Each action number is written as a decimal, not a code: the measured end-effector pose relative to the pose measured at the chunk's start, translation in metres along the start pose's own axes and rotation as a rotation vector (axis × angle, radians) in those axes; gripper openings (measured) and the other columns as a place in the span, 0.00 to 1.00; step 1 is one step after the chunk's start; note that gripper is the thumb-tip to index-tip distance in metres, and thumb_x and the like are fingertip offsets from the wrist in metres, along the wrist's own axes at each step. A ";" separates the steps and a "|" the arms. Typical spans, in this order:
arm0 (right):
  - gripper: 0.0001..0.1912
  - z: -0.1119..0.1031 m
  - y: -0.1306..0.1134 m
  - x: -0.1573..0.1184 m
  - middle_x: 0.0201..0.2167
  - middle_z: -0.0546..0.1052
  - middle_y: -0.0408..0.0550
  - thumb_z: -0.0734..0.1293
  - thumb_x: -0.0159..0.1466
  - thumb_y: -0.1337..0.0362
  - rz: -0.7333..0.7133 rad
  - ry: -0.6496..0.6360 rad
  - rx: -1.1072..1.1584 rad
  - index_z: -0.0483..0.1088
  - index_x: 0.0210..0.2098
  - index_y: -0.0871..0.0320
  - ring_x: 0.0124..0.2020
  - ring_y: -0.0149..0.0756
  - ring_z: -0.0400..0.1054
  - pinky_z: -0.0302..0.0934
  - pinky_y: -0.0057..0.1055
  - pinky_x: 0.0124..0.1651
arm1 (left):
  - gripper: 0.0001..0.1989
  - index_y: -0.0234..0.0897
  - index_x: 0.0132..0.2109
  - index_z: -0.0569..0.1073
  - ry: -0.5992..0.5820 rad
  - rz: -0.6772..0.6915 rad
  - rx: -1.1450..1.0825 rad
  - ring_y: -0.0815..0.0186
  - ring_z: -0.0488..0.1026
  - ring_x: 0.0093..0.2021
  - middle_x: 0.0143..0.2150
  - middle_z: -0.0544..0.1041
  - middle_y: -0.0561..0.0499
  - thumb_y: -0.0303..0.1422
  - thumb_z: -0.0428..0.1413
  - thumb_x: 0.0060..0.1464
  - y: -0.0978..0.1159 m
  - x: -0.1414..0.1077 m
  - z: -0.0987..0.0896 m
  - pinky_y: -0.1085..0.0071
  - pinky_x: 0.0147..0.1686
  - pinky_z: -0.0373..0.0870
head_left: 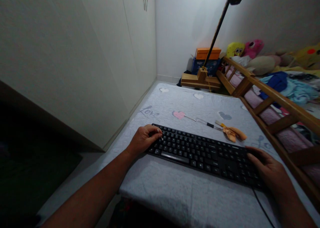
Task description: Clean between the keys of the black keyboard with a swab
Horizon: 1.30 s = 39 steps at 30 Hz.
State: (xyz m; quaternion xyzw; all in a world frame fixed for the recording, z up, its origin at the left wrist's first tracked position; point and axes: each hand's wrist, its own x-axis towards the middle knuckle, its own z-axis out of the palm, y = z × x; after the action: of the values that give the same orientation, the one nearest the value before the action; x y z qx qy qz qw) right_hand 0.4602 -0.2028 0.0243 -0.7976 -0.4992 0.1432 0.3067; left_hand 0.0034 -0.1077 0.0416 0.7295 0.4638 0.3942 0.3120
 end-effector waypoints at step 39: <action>0.31 0.000 0.000 0.002 0.43 0.80 0.50 0.65 0.47 0.40 0.040 0.021 -0.018 0.77 0.42 0.51 0.47 0.57 0.74 0.64 0.50 0.54 | 0.08 0.34 0.34 0.76 -0.072 -0.026 0.049 0.69 0.71 0.29 0.28 0.75 0.52 0.34 0.56 0.54 -0.002 -0.007 -0.009 0.73 0.33 0.65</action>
State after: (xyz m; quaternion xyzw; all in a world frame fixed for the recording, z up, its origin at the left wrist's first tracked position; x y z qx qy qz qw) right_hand 0.4614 -0.2010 0.0239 -0.8118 -0.4810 0.1363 0.3018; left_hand -0.0071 -0.1129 0.0428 0.7446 0.4711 0.3523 0.3155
